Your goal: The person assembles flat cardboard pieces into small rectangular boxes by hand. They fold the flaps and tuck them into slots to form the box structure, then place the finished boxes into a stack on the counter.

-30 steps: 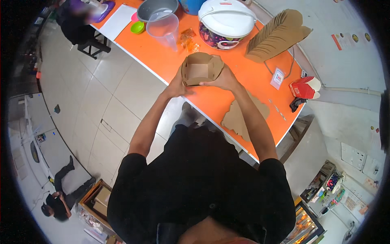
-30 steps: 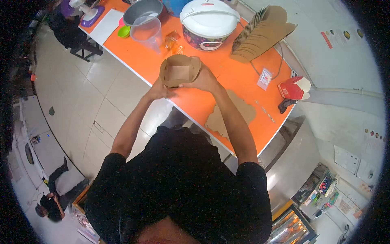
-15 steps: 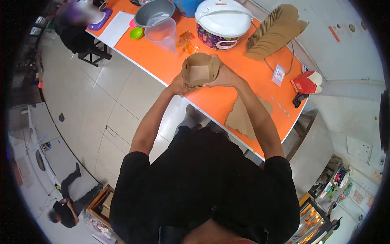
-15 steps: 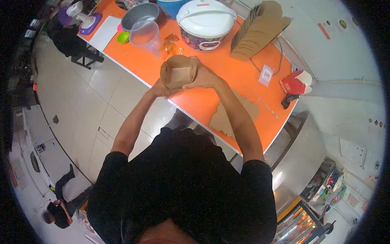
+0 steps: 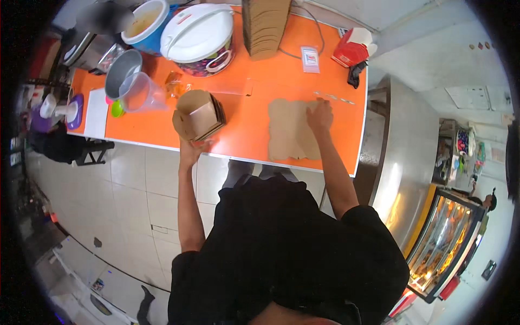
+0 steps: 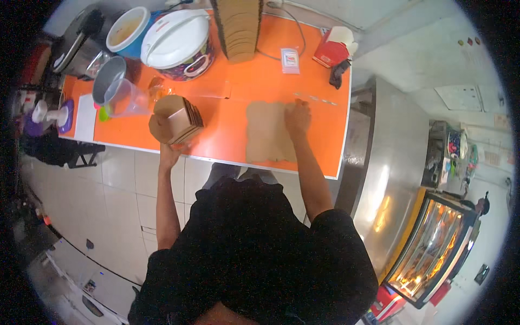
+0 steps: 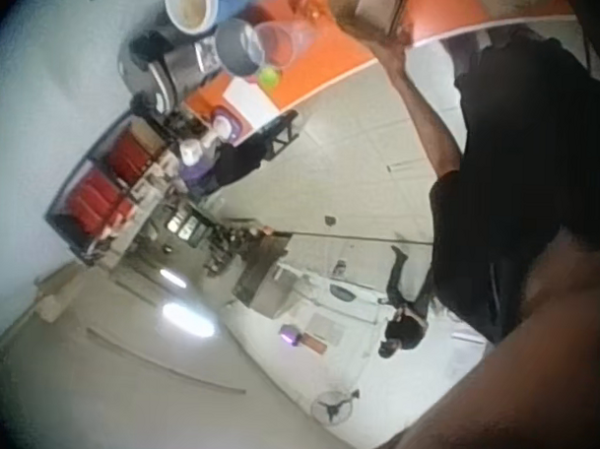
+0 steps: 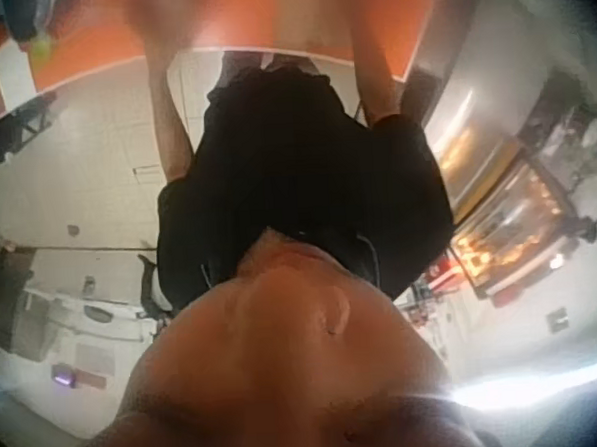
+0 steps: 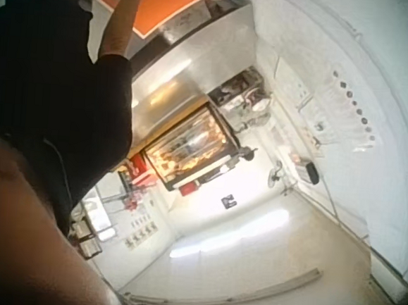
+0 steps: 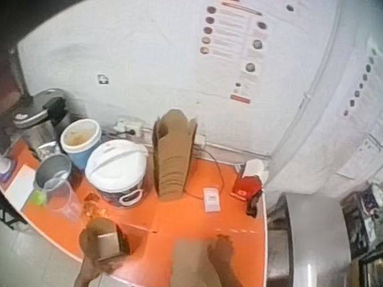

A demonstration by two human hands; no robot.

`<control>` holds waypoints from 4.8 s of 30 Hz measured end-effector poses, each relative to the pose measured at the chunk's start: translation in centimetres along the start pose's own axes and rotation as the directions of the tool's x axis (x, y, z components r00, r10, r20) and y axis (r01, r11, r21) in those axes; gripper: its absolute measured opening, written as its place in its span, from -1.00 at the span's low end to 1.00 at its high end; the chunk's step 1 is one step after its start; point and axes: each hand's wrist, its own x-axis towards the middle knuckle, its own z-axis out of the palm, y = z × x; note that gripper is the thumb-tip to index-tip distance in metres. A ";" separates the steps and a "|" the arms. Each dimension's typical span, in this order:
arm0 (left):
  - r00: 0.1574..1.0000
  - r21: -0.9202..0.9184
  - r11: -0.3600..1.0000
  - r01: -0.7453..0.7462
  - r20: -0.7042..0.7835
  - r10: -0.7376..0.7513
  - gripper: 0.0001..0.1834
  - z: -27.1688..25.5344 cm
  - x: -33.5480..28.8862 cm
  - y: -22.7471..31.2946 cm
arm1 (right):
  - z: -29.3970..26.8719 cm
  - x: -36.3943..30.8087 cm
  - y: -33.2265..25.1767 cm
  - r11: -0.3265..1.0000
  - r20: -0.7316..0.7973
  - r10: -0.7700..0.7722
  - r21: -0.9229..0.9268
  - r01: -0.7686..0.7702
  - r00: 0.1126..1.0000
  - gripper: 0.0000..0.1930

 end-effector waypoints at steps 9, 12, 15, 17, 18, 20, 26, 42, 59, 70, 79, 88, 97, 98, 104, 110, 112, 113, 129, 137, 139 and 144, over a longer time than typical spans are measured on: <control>0.855 0.280 0.954 0.103 -0.516 0.059 -0.16 7.7 -5.3 -1.7 | 2.6 0.5 8.7 0.867 0.078 0.251 0.424 -0.260 0.965 -0.59; 0.795 0.394 0.894 0.212 -0.602 0.076 -0.39 9.9 -6.4 -0.9 | 0.7 0.4 8.3 0.842 0.107 0.225 0.478 -0.248 0.969 -0.70; 0.762 0.294 0.923 0.249 -0.647 0.000 -0.60 10.8 -7.0 -0.5 | -1.9 -0.7 8.4 0.760 0.049 0.169 0.629 -0.162 0.984 -0.76; 0.883 0.190 0.924 0.331 -0.407 -0.232 -0.77 11.3 -7.1 1.6 | -6.1 -2.2 6.3 0.650 -0.012 0.169 0.753 -0.102 0.985 -0.77; 0.922 0.148 0.920 0.362 -0.204 -0.330 -0.75 11.6 -6.8 3.3 | -8.4 -3.5 5.0 0.630 -0.038 0.162 0.773 -0.074 0.986 -0.80; 0.898 0.127 0.909 0.398 0.148 -0.414 -0.72 13.4 -5.1 7.7 | -12.6 -6.0 2.2 0.586 -0.099 0.143 0.810 -0.004 0.985 -0.85; 0.876 -0.511 0.717 0.475 0.351 -0.330 -0.48 22.8 -0.4 17.9 | -16.0 -11.8 -4.1 0.455 -0.473 -0.451 0.608 0.651 0.757 -0.79; 0.894 -0.608 0.702 0.372 0.439 -0.093 -0.28 24.0 -1.9 20.1 | -19.0 -9.1 -1.3 0.429 -0.495 -0.431 0.622 0.655 0.754 -0.45; 0.888 -0.645 0.650 0.401 0.447 -0.104 -0.36 20.5 -0.4 21.0 | -19.9 -10.0 -4.3 0.280 -0.292 -0.431 0.856 0.434 0.854 -0.78; 0.950 -0.508 0.817 0.271 0.280 -0.141 -0.32 21.7 -2.9 21.8 | -21.8 -8.7 -6.4 0.342 -0.179 -0.236 0.905 0.254 0.955 -0.89; 0.942 -0.445 0.841 0.309 0.264 -0.207 -0.46 19.4 -1.7 25.6 | -23.7 -7.3 -8.3 0.315 -0.455 -0.596 0.625 0.714 0.662 -0.70; 0.983 -0.429 0.886 0.177 0.112 -0.142 -0.54 20.0 -1.3 26.1 | -23.3 -6.6 -9.6 0.307 -0.405 -0.697 0.578 0.756 0.592 -0.65; 0.985 -0.422 0.899 0.120 0.161 -0.056 -0.56 19.9 -1.4 26.6 | -22.4 -7.2 -10.3 0.436 -0.594 -0.579 0.352 0.828 0.558 -0.64; 0.988 -0.411 0.907 0.095 0.151 -0.035 -0.55 19.9 -1.4 26.5 | -22.2 -7.2 -10.1 0.436 -0.583 -0.586 0.357 0.826 0.562 -0.64; 0.991 -0.227 0.973 0.036 0.131 -0.006 -0.52 18.9 -0.8 27.1 | -24.0 -7.4 -10.1 0.366 -0.553 -0.605 0.447 0.816 0.573 -0.68; 0.962 -0.191 0.976 0.100 0.270 -0.046 -0.51 18.1 -0.5 28.4 | -24.9 -6.6 -9.9 0.186 -0.137 -0.384 0.957 0.221 0.913 -0.87; 0.954 -0.244 0.966 0.080 0.301 -0.002 -0.52 17.9 -0.3 28.3 | -25.0 -5.7 -9.5 0.095 -0.059 -0.424 0.989 0.109 0.904 -0.85; 0.954 -0.283 0.958 0.041 0.297 0.047 -0.52 17.9 -0.4 28.1 | -24.7 -5.3 -9.3 0.085 -0.063 -0.455 0.990 0.113 0.888 -0.83; 0.926 -0.527 0.769 0.360 0.301 -0.228 -0.34 18.1 0.1 24.9 | -22.3 -7.3 -10.8 0.254 -0.202 -0.339 0.921 0.296 0.919 -0.71; 0.927 -0.476 0.816 0.329 0.328 -0.182 -0.47 17.2 0.0 25.7 | -22.4 -8.1 -11.7 0.332 -0.258 -0.254 0.882 0.334 0.932 -0.68; 0.942 -0.527 0.781 0.334 0.222 -0.253 -0.49 17.6 0.9 26.6 | -22.9 -8.2 -11.9 0.421 -0.432 -0.384 0.704 0.571 0.816 -0.62; 0.890 -0.615 0.648 0.450 0.246 -0.384 -0.58 16.5 2.6 27.6 | -23.0 -9.4 -11.6 0.336 -0.458 -0.703 0.461 0.821 0.544 -0.45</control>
